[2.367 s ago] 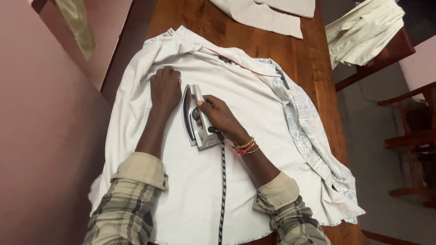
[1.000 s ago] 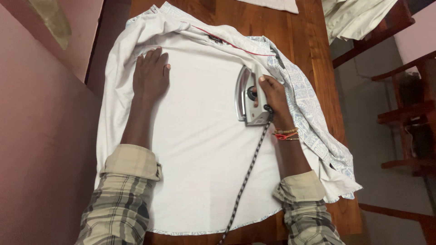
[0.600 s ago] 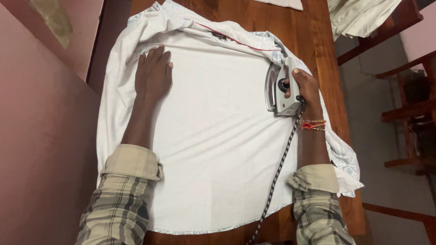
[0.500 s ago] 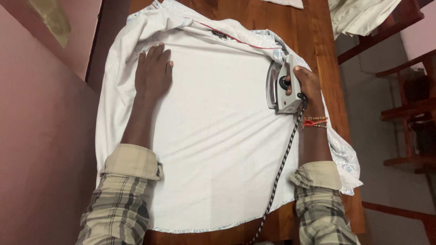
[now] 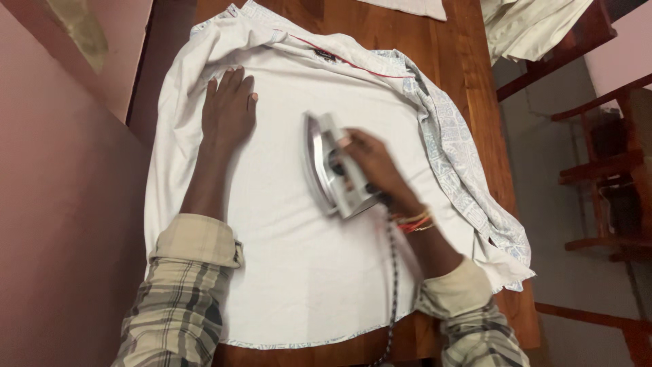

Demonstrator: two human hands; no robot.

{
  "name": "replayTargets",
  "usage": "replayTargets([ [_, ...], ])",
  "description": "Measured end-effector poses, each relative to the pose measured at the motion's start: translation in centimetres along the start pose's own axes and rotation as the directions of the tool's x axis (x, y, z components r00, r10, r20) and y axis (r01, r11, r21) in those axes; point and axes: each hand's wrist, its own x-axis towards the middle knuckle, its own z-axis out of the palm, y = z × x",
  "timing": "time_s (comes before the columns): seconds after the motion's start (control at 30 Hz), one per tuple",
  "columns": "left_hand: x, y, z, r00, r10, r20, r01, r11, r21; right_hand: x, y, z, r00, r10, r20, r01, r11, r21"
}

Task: The person irons a white shirt laid flat on a wooden table. They use a handheld electric iron to smooth the fabric, moving it back and forth across the shirt while holding the edges with the other hand.

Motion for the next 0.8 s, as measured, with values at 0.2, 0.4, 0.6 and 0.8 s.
replayTargets([
  [0.2, 0.0, -0.5, 0.7, 1.0, 0.017, -0.013, -0.017, 1.0, 0.016, -3.3, -1.3, 10.3, 0.977, 0.013, 0.214, -0.019, 0.999, 0.027],
  [0.4, -0.1, -0.5, 0.8, 0.999, 0.021, -0.035, -0.02, 1.0, 0.009, -2.8, -2.2, 11.8, 0.975, -0.01, 0.222, 0.008, 1.0, 0.012],
  [0.6, 0.1, -0.3, 0.4, 0.999, 0.015, -0.029, -0.015, 1.0, 0.0, -1.7, -1.5, 9.3, 0.988, -0.022, 0.152, 0.018, 1.0, 0.023],
  [0.8, 0.1, -0.2, 0.4, 0.999, 0.017, -0.043, -0.017, 1.0, 0.004, -2.5, -0.7, 5.9, 0.998, -0.008, 0.067, 0.005, 0.999, 0.046],
])
